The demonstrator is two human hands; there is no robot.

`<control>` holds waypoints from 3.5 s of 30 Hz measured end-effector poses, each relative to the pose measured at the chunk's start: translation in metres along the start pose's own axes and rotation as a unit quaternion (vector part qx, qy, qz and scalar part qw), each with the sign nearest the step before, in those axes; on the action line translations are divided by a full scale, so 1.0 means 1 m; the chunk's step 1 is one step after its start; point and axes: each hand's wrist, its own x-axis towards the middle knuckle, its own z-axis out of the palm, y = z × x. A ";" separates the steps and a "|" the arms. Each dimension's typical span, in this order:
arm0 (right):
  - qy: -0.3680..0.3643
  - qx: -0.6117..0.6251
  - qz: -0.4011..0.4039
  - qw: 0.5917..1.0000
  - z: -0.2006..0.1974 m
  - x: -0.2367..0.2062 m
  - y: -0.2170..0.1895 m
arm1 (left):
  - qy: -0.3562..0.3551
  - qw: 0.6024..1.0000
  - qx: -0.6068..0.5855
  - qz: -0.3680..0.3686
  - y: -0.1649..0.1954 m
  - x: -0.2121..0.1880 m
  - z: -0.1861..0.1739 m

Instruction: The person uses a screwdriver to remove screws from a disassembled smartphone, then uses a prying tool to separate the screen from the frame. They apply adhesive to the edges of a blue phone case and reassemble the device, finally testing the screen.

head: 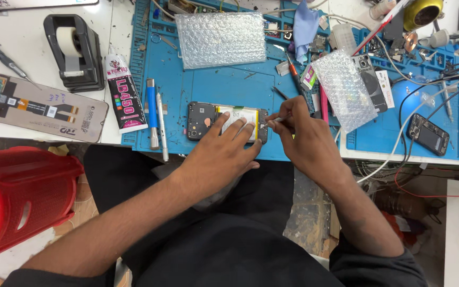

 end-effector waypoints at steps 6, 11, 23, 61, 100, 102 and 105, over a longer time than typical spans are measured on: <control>-0.016 -0.014 0.017 1.000 -0.002 0.005 0.002 | 0.010 1.000 0.001 0.000 -0.002 -0.002 0.001; -0.020 -0.022 0.051 0.998 -0.004 0.006 0.000 | 0.003 1.000 0.002 0.005 -0.002 -0.004 0.004; 0.117 0.160 -0.089 0.976 0.035 0.057 0.033 | 0.010 1.000 0.002 -0.003 -0.008 -0.005 -0.003; 0.144 0.400 -0.025 0.905 0.040 -0.030 0.096 | 0.077 0.985 -0.132 -0.082 -0.020 0.016 0.015; 0.072 0.387 -0.048 0.918 0.043 -0.053 0.116 | 0.021 0.999 -0.017 0.029 -0.010 0.017 0.030; 0.072 0.384 -0.048 0.919 0.043 -0.053 0.117 | 0.023 0.999 -0.012 0.029 -0.009 0.017 0.030; 0.073 0.382 -0.045 0.920 0.044 -0.054 0.117 | 0.029 0.999 -0.006 0.037 -0.008 0.016 0.029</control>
